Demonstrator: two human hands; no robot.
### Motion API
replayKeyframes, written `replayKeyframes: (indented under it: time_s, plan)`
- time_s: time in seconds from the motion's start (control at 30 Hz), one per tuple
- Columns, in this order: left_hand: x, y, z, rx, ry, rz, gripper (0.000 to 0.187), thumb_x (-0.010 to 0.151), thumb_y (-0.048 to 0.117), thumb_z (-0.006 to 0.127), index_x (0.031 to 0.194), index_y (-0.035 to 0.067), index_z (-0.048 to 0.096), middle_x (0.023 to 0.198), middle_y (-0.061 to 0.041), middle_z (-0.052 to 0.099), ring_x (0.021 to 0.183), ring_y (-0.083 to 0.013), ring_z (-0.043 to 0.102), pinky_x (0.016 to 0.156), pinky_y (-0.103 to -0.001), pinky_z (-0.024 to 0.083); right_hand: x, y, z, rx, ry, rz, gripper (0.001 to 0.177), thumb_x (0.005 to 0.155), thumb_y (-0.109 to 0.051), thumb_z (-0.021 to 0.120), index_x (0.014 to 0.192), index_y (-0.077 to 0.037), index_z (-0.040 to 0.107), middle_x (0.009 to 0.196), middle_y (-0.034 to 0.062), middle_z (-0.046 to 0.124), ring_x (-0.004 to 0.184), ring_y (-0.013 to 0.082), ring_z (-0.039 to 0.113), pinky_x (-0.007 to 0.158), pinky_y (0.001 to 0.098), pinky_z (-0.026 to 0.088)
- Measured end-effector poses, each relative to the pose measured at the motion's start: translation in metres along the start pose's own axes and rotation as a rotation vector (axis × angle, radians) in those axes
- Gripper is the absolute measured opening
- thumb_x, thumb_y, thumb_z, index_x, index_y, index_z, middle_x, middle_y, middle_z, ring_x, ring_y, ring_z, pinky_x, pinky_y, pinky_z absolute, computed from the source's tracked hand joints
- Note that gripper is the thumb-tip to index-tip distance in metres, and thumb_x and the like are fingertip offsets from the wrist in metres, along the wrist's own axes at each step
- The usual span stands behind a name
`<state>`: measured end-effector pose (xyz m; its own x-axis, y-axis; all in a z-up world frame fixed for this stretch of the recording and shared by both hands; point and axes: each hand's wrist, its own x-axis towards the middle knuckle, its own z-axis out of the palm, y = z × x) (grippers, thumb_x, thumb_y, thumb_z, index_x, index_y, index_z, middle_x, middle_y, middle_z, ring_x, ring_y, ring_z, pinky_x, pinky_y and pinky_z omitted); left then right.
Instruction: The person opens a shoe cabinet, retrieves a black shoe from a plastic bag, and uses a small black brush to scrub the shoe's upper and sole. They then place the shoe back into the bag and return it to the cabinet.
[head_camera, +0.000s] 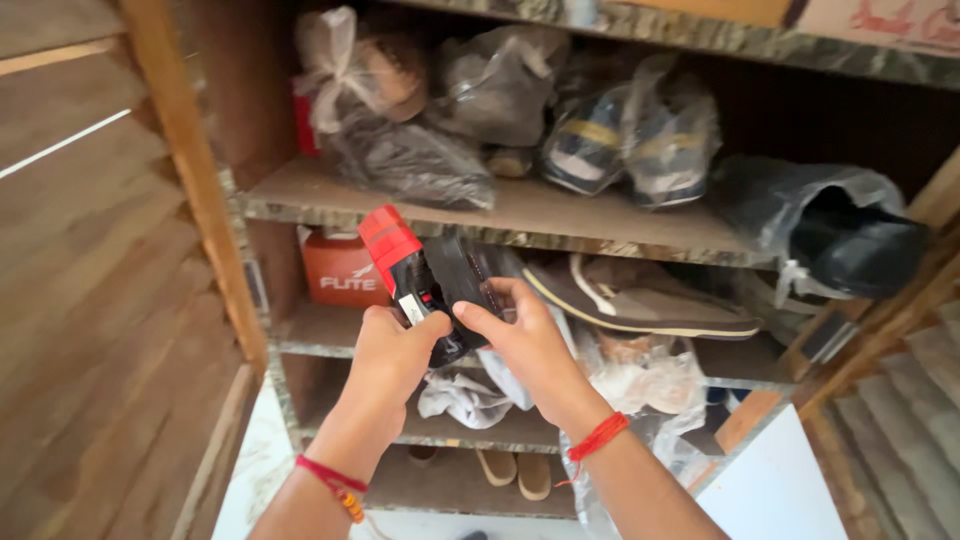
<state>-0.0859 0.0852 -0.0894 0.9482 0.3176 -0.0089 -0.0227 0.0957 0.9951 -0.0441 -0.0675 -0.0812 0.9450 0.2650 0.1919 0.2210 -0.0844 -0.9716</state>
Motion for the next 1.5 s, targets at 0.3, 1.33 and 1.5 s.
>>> replayKeyframes:
  time_s: [0.3,1.33,1.5]
  plan:
    - [0.049,-0.064,-0.026,0.057,0.289,-0.192,0.044,0.073,0.007,0.080,0.110,0.002,0.056,0.099,-0.013,0.070,0.081,-0.0206,0.067,0.070,-0.037,0.054,0.030,0.053,0.041,-0.407,0.079,0.026,0.062,0.076,-0.035,0.082,0.128,-0.011,0.056,0.112,0.0084,0.072,0.089,0.0202,0.074,0.074,0.0340,0.059]
    - [0.128,-0.073,-0.014,0.302,0.463,-0.473,0.106,0.076,0.028,0.093,0.144,-0.005,0.018,0.147,-0.030,0.029,0.127,-0.0445,0.047,0.102,-0.052,0.048,0.056,0.026,0.044,-0.705,0.018,-0.325,0.034,0.086,-0.015,0.073,0.117,-0.008,0.063,0.120,0.0138,0.064,0.106,0.0335,0.066,0.090,0.0421,0.053]
    - [0.097,-0.043,0.033,0.536,0.524,0.086,0.089,0.071,0.029,0.092,0.132,-0.003,0.036,0.131,-0.031,0.040,0.121,-0.0474,0.042,0.101,-0.051,0.039,0.061,-0.018,-0.017,-0.540,0.335,-0.410,0.021,0.085,-0.015,0.074,0.104,-0.011,0.071,0.099,0.0078,0.070,0.078,0.0212,0.072,0.073,0.0336,0.056]
